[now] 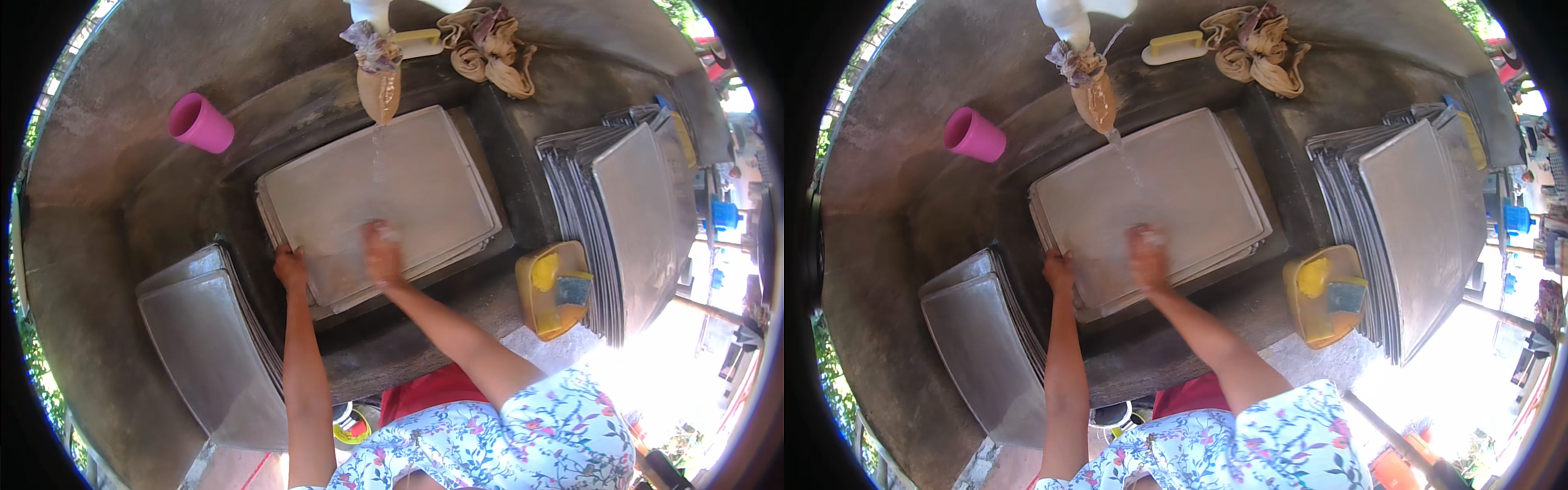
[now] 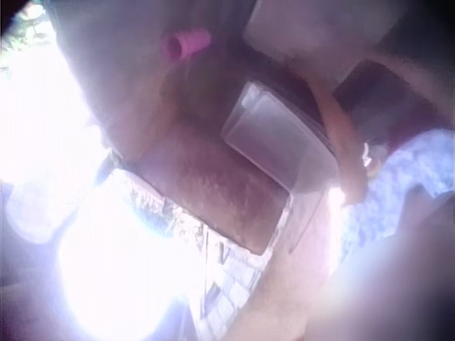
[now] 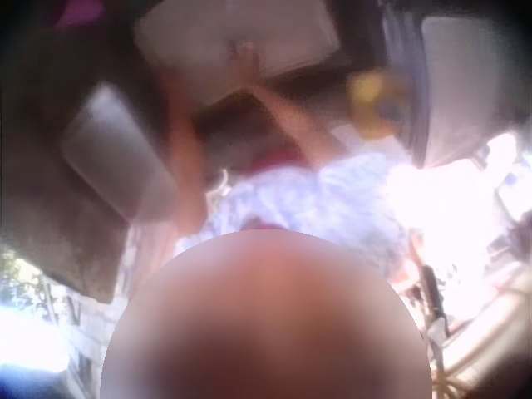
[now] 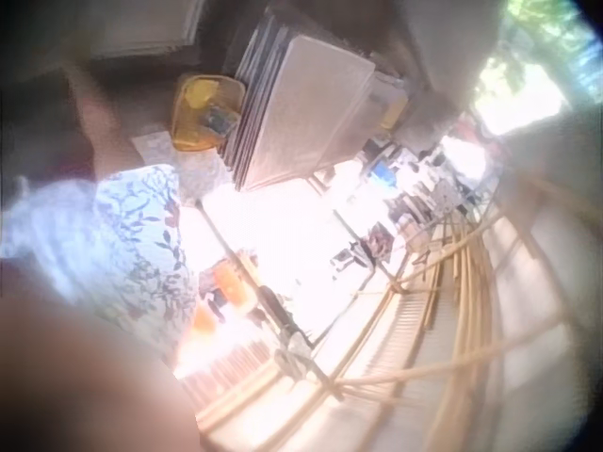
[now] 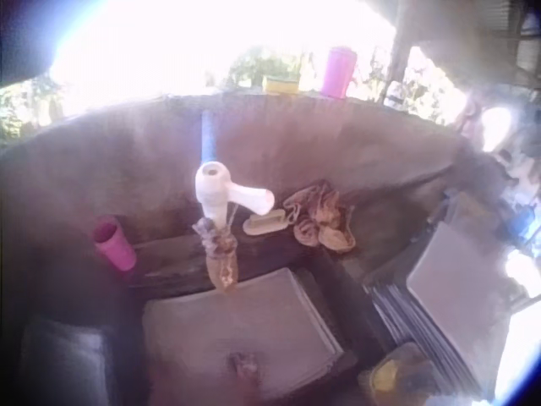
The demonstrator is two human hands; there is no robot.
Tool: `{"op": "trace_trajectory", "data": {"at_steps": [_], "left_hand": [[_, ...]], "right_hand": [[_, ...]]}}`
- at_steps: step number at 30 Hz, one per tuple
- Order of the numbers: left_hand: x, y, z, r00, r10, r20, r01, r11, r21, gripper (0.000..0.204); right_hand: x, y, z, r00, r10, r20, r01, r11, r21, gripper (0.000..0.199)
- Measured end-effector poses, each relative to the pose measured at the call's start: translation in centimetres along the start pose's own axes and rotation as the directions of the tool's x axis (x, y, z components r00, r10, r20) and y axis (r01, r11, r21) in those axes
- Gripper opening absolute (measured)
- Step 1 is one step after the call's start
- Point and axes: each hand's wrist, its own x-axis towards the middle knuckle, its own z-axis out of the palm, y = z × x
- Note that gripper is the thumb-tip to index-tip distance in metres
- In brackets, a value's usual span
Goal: The person washes multiple metal trays in a concrete sink using a scrubber and running water. They scrub each tray, rinse it, and place it into a stack of clean trays. The process is repeated for several trays.
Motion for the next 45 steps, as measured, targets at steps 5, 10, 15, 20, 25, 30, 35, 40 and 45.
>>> {"op": "trace_trajectory", "data": {"at_steps": [5,10,15,20,25,30,35,40,45], "left_hand": [[-0.6,1.0,0.1,0.998,0.027,-0.058,-0.027,1.0,0.002,0.024],[-0.8,1.0,0.3,0.995,0.044,-0.09,-0.044,0.999,0.0,0.024],[-1.0,1.5,-0.2,0.997,0.023,-0.067,-0.024,1.0,-0.01,0.024],[-1.3,1.9,-0.3,0.997,0.005,-0.079,-0.003,0.999,0.034,0.023],[-0.1,-0.4,0.7,0.996,0.07,-0.059,-0.072,0.997,-0.027,0.016],[1.9,-1.7,1.1,0.939,-0.338,0.07,0.334,0.837,-0.434,0.022],[1.1,-0.6,0.8,0.993,-0.078,0.088,0.08,0.997,-0.017,0.035],[-1.3,1.5,-2.5,0.991,0.074,0.111,-0.008,0.861,-0.509,0.028],[-6.2,6.5,-9.4,0.983,0.175,0.049,-0.014,0.341,-0.94,0.023]], "right_hand": [[-1.1,14.8,-3.6,0.848,0.402,-0.346,-0.483,0.854,-0.193,0.036],[0.8,16.3,-3.2,1.0,0.011,-0.029,-0.013,0.997,-0.071,0.045],[14.4,19.0,-5.3,0.948,0.019,-0.318,-0.092,0.972,-0.216,0.043],[24.0,17.3,0.5,0.891,0.231,-0.391,-0.341,0.909,-0.238,0.041],[18.0,1.5,7.2,0.885,-0.223,-0.409,0.233,0.972,-0.025,0.043],[5.6,-9.4,5.1,0.785,-0.585,-0.203,0.618,0.764,0.185,0.041],[-1.0,2.6,-0.4,0.777,-0.621,-0.1,0.627,0.779,0.032,0.023],[0.9,18.2,-5.6,0.912,0.286,-0.294,-0.347,0.92,-0.182,0.029],[-2.2,16.6,-8.6,0.54,0.841,-0.017,-0.505,0.341,0.793,0.027]]}}
